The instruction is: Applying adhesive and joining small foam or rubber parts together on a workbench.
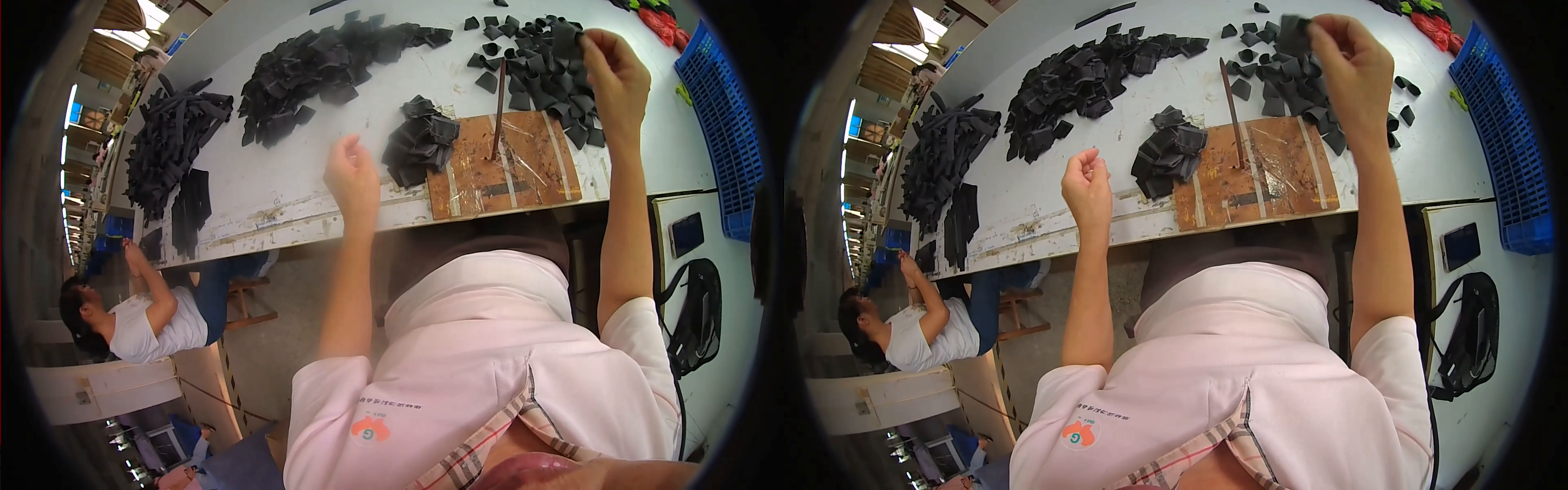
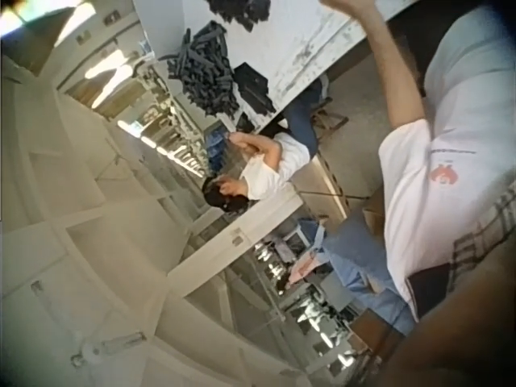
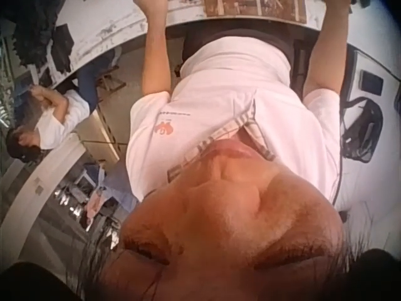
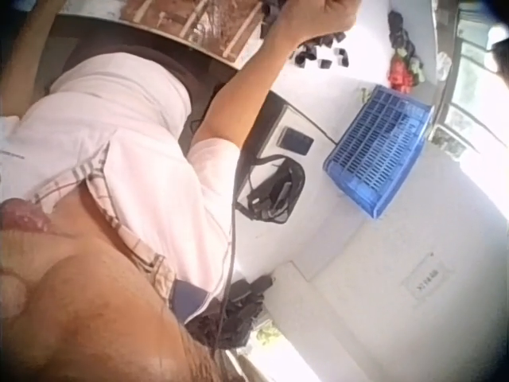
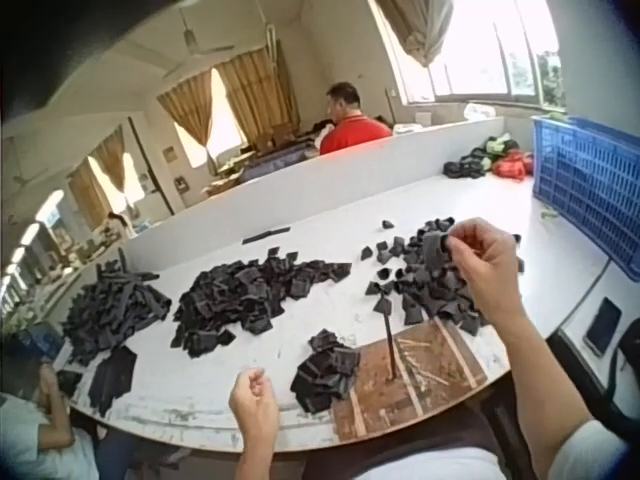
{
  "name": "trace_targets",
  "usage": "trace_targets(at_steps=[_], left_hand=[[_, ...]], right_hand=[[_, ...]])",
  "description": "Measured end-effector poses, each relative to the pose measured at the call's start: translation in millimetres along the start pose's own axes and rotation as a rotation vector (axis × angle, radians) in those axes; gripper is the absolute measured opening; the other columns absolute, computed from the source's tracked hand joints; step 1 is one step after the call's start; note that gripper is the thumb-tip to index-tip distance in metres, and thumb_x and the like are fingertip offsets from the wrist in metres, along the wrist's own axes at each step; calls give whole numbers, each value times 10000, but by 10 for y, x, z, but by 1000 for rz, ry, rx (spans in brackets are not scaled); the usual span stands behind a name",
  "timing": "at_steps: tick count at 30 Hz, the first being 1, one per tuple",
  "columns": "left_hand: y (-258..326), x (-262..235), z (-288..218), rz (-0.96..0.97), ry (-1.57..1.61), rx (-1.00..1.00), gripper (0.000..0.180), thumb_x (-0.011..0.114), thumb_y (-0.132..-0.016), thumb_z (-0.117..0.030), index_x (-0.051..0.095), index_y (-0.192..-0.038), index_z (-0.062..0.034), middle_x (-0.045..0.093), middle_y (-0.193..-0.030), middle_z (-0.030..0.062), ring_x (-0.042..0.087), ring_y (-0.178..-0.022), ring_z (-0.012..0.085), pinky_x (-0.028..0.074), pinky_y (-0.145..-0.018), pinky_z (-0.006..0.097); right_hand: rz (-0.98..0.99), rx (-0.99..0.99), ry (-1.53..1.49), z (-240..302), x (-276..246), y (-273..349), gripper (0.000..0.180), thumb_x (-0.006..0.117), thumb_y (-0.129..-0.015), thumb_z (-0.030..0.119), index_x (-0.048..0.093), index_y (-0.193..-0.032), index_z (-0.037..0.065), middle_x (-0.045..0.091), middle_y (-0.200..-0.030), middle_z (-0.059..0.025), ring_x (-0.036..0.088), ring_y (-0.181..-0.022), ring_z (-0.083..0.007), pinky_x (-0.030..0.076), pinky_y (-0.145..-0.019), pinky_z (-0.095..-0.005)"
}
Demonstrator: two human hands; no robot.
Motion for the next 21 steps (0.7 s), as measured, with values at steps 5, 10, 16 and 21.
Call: trace_targets(at_steps=[5,10,16,21], left_hand=[[-150,278,813,179,-240,-182,315,588,-751,-194,561,-974,28,601,-871,179,581,-795,285,450,-719,370],[-162,467,1047,295,-441,-187,221,627,-714,-179,591,-858,-16,603,-879,184,579,-808,314,449,-724,382],[-119,238,846,212,-16,-218,90,577,-750,-23,567,-832,14,606,-747,114,596,-654,196,463,-623,295],[66,66,290,373,353,-243,56,532,-813,-2,550,-863,15,579,-741,22,537,-627,76,431,-578,203]], right_hand=[[-110,83,397,-561,-83,128,198,551,-829,159,608,-901,-17,621,-722,-52,548,-649,-82,430,-612,-217],[315,274,62,-357,257,872,87,550,-803,48,582,-835,-26,566,-662,-34,481,-584,-47,388,-534,-192],[767,324,-10,105,702,1198,88,565,-791,70,565,-812,-15,545,-705,-102,553,-606,-197,431,-555,-292],[728,109,-8,253,1154,1249,192,620,-751,179,566,-795,0,534,-706,-115,544,-619,-282,438,-566,-348]])
Point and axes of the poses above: each hand's wrist, its own y-axis away from the middle knuckle, its own x-axis out of the palm, z = x × y, the point moved 3 cm from there along -y, towards the middle knuckle
